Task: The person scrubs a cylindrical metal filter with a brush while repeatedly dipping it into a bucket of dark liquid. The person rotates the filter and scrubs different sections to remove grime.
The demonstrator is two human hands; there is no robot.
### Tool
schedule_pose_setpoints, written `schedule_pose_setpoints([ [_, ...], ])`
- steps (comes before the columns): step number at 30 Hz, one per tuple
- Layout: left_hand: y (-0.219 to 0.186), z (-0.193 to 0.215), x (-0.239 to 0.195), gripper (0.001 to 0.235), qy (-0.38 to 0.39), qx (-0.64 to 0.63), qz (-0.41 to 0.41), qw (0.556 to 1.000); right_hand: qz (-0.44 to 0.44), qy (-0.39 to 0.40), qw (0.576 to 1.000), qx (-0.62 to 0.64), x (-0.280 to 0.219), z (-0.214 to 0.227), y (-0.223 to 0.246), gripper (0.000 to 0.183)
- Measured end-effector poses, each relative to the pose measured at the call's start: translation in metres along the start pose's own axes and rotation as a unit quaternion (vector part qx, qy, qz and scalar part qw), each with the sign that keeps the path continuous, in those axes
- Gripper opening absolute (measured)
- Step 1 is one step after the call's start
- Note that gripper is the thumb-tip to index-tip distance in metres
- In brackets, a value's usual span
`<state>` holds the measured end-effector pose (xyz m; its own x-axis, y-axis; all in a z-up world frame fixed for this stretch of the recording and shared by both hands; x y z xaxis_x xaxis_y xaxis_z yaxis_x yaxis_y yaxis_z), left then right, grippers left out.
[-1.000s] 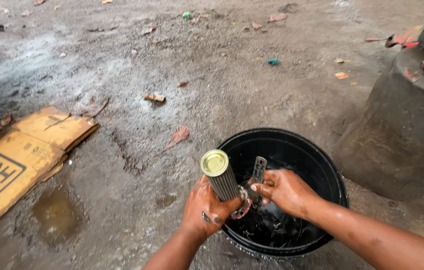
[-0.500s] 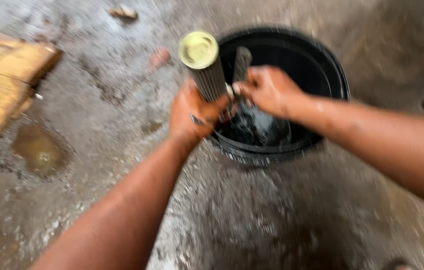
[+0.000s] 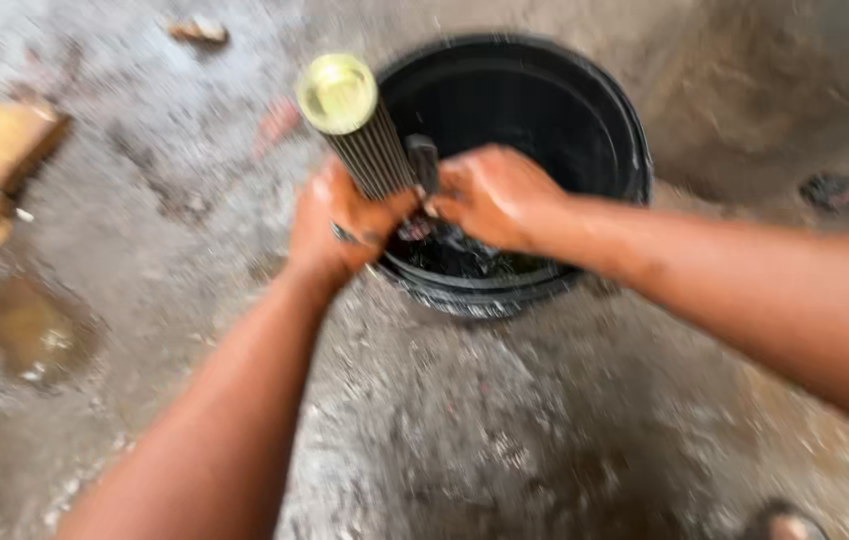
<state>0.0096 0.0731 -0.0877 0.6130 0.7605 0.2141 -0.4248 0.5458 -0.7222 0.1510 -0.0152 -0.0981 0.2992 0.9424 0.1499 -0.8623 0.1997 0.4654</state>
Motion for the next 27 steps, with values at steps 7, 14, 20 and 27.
schedule_pose_setpoints([
  [7,0.008,-0.005,-0.002,0.042,-0.013,0.073,0.079,0.994,-0.019,0.008,0.998,0.057,-0.004,-0.01,-0.01,0.023],
  [14,-0.001,-0.001,-0.009,0.038,-0.017,0.042,0.046,0.998,-0.04,0.0,0.998,0.039,-0.004,-0.004,-0.007,0.021],
  [20,-0.01,0.006,-0.004,0.038,-0.021,0.04,0.059,0.997,-0.083,-0.007,0.995,0.057,-0.001,-0.006,-0.013,0.025],
  [27,-0.012,0.009,-0.004,0.036,-0.002,0.045,0.09,0.995,-0.074,-0.008,0.997,0.032,0.006,0.001,-0.016,0.028],
])
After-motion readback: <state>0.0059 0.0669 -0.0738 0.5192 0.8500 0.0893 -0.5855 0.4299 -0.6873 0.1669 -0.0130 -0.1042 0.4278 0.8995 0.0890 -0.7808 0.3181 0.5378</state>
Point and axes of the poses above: each hand's wrist, its own x-axis towards the middle knuckle, its own z-axis out of the back of the hand, y = z × x, the point moved 6 cm from there along x, towards the middle knuckle, and after that the axes turned 8 degrees about -y, right-handed, at the moved point
